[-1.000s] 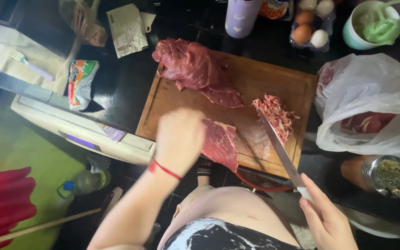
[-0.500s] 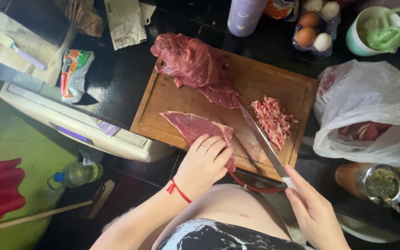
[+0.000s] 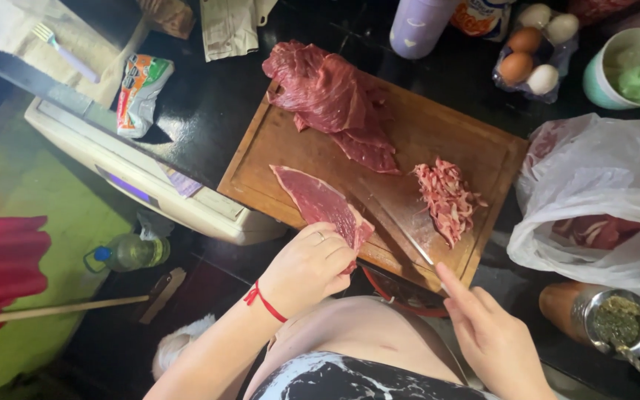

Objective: Slicing a large piece of raw meat into smaller strips on a wooden cutting board and placing them in a plastic bag.

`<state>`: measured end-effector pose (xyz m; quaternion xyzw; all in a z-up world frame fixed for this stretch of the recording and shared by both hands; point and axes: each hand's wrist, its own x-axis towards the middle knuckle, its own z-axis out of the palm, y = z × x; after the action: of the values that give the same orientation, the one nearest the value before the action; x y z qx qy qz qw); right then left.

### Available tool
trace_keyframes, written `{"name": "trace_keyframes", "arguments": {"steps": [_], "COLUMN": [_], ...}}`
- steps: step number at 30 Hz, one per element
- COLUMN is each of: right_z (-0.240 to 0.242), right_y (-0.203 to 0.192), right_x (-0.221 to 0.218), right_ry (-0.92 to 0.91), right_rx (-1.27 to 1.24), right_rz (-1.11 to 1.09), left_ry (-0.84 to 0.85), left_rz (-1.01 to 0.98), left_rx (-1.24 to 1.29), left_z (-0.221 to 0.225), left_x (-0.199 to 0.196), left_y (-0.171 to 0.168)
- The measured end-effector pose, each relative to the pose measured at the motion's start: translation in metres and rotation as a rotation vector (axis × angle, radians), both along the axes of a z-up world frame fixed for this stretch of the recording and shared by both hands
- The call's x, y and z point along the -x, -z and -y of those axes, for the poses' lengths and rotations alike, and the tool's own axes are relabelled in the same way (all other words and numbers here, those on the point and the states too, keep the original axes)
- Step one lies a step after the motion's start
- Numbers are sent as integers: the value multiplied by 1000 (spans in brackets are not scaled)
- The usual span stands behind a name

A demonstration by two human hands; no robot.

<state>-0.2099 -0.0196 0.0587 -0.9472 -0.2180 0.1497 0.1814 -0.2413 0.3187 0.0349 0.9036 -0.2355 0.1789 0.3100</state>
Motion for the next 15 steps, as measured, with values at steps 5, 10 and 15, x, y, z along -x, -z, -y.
{"name": "trace_keyframes", "arguments": {"steps": [5, 10, 15], "right_z": [-9, -26, -31], "right_y": [12, 10, 13], "right_x": [-1, -6, -9], "right_ry": [-130, -288, -327], "right_rx": [40, 40, 112], "right_rz": [74, 325, 431], "left_ry": [-99, -249, -229], "left_rz": [-19, 2, 3], "left_rx": [0, -146, -165], "left_z": [11, 22, 21], "left_x": [6, 8, 7], "left_y": [11, 26, 27]}}
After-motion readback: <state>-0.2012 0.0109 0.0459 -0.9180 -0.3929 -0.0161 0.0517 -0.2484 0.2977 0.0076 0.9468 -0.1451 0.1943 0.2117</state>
